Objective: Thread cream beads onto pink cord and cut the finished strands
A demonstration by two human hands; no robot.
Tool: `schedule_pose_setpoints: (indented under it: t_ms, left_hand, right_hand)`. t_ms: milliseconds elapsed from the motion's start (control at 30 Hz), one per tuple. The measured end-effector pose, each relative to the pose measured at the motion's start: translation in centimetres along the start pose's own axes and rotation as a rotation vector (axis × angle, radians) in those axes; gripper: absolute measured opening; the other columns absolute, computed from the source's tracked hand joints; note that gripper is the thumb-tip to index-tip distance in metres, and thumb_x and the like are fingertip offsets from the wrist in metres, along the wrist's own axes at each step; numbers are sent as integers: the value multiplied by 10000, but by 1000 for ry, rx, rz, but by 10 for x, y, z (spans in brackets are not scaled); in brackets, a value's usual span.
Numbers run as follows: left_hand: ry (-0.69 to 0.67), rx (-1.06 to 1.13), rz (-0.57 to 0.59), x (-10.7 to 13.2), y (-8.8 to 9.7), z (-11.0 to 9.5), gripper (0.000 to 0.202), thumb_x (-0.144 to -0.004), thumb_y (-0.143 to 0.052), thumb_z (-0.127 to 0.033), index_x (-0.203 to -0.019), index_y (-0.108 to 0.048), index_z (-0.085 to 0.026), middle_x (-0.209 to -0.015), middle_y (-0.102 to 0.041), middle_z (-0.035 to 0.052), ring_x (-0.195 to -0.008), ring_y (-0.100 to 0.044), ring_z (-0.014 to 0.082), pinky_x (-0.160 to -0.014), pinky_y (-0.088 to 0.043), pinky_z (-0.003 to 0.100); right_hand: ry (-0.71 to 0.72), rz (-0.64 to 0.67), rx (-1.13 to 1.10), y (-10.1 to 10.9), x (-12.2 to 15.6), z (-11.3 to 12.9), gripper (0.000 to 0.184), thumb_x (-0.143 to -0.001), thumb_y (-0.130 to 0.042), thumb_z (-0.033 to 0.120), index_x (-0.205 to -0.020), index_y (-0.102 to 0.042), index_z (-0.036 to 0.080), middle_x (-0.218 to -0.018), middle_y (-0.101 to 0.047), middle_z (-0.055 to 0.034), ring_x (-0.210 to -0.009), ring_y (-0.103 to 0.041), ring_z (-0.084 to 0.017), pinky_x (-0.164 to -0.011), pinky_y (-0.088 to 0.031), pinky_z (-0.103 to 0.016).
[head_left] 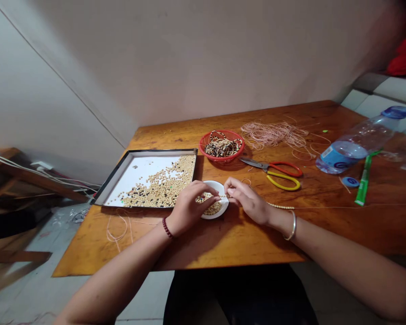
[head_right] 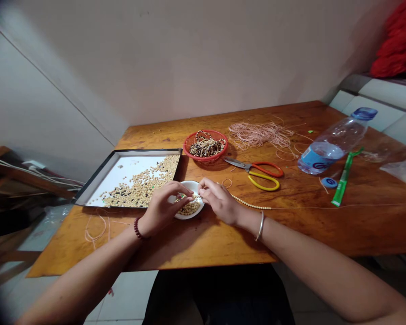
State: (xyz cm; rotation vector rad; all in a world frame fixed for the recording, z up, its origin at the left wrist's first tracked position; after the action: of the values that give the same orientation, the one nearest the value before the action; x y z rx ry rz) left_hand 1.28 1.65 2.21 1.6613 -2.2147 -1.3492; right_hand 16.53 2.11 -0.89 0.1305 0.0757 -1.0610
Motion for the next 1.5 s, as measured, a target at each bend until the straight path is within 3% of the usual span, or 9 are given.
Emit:
schedule_pose_setpoints:
  t_ms: [267,433,600,800,1067,1267,1500]
  left_hand:
    - [-42,-76,-25,-1,2,0,101,-881,-574,-270,-859,-635,-192,-836,-664,34,-778,-580,147,-727,-457,290]
    - [29,-101,-133,0,7,9,101,-902,-529,-262,-884,-587,-181,-869,-629,42,-798,-561,145,-688,-471,266]
    - [79,-141,-184,-1,11,16,117,-917,-484,-261,-876,-552,-175,-870,-601,45,-801,-543,147,-678,-476,264]
    - [136,-125,-206,-3,14,19,159,-906,-498,-303,-836,-549,-169,-832,-590,45,-762,-543,141,-634,-472,242]
    - [279,253,-230,-2,13,24,217,-838,-598,-377,-814,-614,-162,-812,-624,45,-759,-595,142,-618,-493,221]
    - [286,359,-233,0,10,23,212,-806,-642,-375,-814,-661,-165,-813,-662,50,-740,-617,144,-624,-505,229]
    - [280,409,-244,-1,11,20,216,-820,-634,-369,-802,-644,-154,-765,-639,35,-645,-577,109,-564,-475,211]
  right_hand:
    - [-15,42,-24,2,-1,1,507,-915,-218,636,-955,-475,200,-601,-391,45,-548,-346,-108,-514,-274,-226]
    - [-50,-131,128,17,-8,-10,506,-938,-231,583,-884,-539,186,-580,-455,26,-560,-437,-121,-533,-316,-237]
    - [35,-221,349,23,-10,-6,391,-943,-357,456,-734,-536,179,-638,-530,1,-606,-476,-127,-588,-349,-244]
    - [69,-184,369,21,-12,-1,321,-930,-407,375,-715,-537,175,-674,-561,1,-641,-493,-124,-618,-354,-238]
    - [33,-56,380,12,-10,-2,323,-919,-425,379,-714,-565,172,-635,-532,14,-617,-472,-122,-608,-338,-242]
    - [33,67,357,2,-8,0,337,-927,-421,382,-704,-542,161,-670,-543,2,-662,-480,-126,-636,-354,-242]
    - [37,70,368,1,-9,0,329,-925,-432,385,-736,-570,154,-710,-583,-16,-688,-504,-139,-642,-367,-248]
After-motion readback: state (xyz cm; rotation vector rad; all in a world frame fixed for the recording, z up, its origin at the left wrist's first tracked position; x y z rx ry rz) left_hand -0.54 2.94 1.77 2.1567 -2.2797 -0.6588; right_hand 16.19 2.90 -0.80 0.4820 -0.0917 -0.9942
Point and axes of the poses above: each hand's wrist, its own x-axis away from the middle knuckle, its own y-axis out of the back of the hand, z = x × y, the point moved 5 cm from there along -x, towards the middle knuckle
